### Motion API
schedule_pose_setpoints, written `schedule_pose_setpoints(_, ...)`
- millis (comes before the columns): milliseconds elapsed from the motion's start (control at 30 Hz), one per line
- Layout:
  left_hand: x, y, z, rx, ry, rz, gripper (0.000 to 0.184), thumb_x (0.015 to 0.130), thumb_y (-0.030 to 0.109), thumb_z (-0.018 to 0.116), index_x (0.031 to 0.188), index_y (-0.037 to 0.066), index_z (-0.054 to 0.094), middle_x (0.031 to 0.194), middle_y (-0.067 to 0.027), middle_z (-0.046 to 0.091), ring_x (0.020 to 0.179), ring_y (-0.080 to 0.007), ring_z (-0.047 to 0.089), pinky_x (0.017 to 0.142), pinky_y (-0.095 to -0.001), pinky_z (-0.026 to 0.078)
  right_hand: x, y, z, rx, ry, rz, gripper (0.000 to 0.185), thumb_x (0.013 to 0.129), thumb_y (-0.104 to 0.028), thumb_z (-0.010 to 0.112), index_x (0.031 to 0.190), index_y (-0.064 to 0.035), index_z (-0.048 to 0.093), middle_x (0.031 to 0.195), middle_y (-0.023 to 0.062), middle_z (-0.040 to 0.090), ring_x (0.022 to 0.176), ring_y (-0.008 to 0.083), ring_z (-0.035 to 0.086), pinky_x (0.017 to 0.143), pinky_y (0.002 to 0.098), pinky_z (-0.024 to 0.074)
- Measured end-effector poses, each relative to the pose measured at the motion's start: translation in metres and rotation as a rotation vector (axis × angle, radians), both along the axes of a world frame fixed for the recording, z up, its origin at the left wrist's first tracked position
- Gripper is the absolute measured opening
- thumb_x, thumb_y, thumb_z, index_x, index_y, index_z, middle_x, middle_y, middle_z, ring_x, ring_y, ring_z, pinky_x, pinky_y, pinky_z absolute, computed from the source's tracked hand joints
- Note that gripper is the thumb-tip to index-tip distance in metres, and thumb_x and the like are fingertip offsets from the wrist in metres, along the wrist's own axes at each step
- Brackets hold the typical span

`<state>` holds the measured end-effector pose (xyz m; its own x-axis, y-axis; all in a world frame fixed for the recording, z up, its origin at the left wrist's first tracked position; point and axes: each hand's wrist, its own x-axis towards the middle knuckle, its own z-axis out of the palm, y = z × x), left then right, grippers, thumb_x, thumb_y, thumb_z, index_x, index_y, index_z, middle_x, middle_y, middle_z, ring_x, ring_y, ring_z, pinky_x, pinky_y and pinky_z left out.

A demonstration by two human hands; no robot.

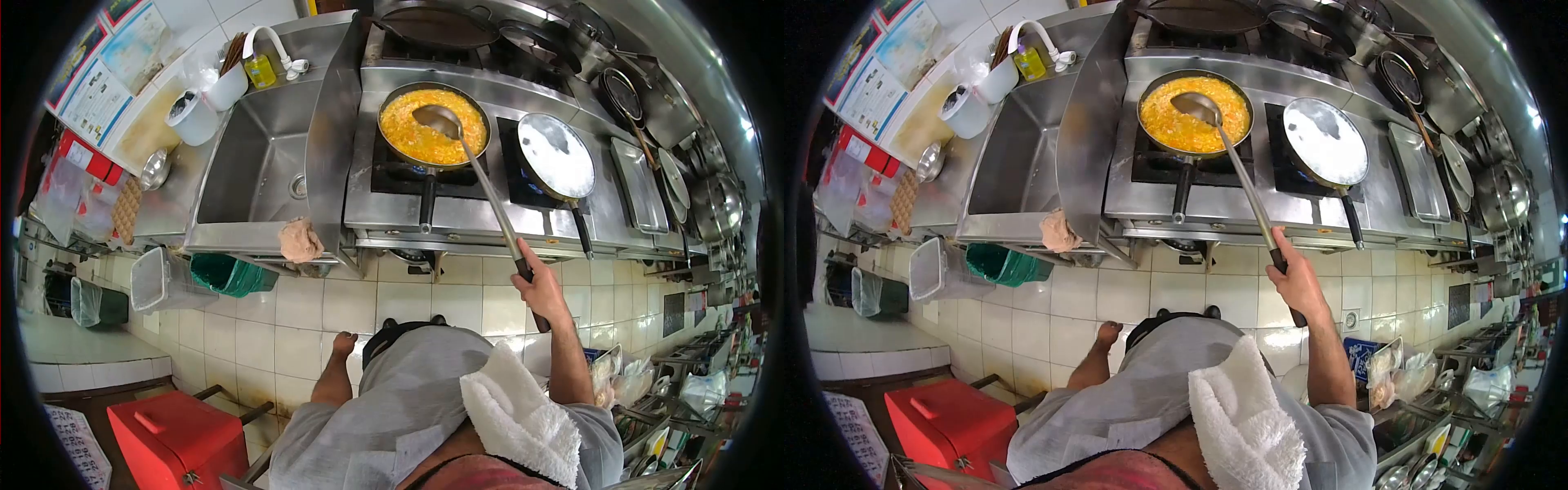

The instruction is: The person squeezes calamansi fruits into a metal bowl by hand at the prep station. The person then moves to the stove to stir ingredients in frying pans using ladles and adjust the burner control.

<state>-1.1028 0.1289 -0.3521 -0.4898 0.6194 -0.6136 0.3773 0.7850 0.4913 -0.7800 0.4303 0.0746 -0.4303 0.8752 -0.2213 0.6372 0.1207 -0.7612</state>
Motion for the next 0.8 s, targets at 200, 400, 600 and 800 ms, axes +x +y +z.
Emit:
schedule_pose_setpoints(200,0.002,0.051,0.023,0.174,-0.04,0.127,0.049,0.077,0.038,0.059,0.104,-0.003,0.059,0.1,-0.0215,0.062,0.097,-0.0329,0.058,0.086,-0.0374,0.045,-0.013,0.006,0.006,0.121,-0.119,0.055,0.065,0.076,0.001,0.057,0.136,-0.0083,0.034,0.072,0.0151,0.053,0.065,0.0205,0.051,0.064,0.0311,0.0443)
schedule_pose_setpoints(400,-0.001,0.058,0.044,0.214,-0.007,0.066,0.046,0.076,0.036,0.06,0.1,-0.003,0.061,0.093,-0.021,0.063,0.09,-0.032,0.061,0.081,-0.0364,0.048,-0.049,0.043,-0.051,0.491,-0.055,0.056,0.065,0.076,0.001,0.057,0.136,-0.007,0.032,0.076,0.0158,0.056,0.065,0.0217,0.057,0.063,0.0342,0.0475)
schedule_pose_setpoints(600,-0.021,-0.004,0.024,0.231,0.067,-0.011,0.043,0.076,0.035,0.061,0.094,-0.003,0.063,0.094,-0.0227,0.062,0.088,-0.0346,0.061,0.081,-0.0379,0.048,-0.089,0.013,-0.042,-0.247,0.5,-0.215,0.068,0.077,0.002,0.056,0.137,-0.0006,0.024,0.07,0.0059,0.051,0.043,0.0117,0.047,0.035,0.0268,0.0398)
schedule_pose_setpoints(800,-0.05,-0.075,-0.002,0.085,0.058,-0.005,0.041,0.077,0.036,0.056,0.09,-0.002,0.063,0.096,-0.0214,0.062,0.092,-0.0351,0.058,0.083,-0.0398,0.046,-0.071,-0.023,-0.016,-0.126,0.38,-0.199,0.07,0.077,0.003,0.054,0.139,-0.0039,0.022,0.074,0.0057,0.051,0.047,0.0102,0.049,0.037,0.0258,0.041)
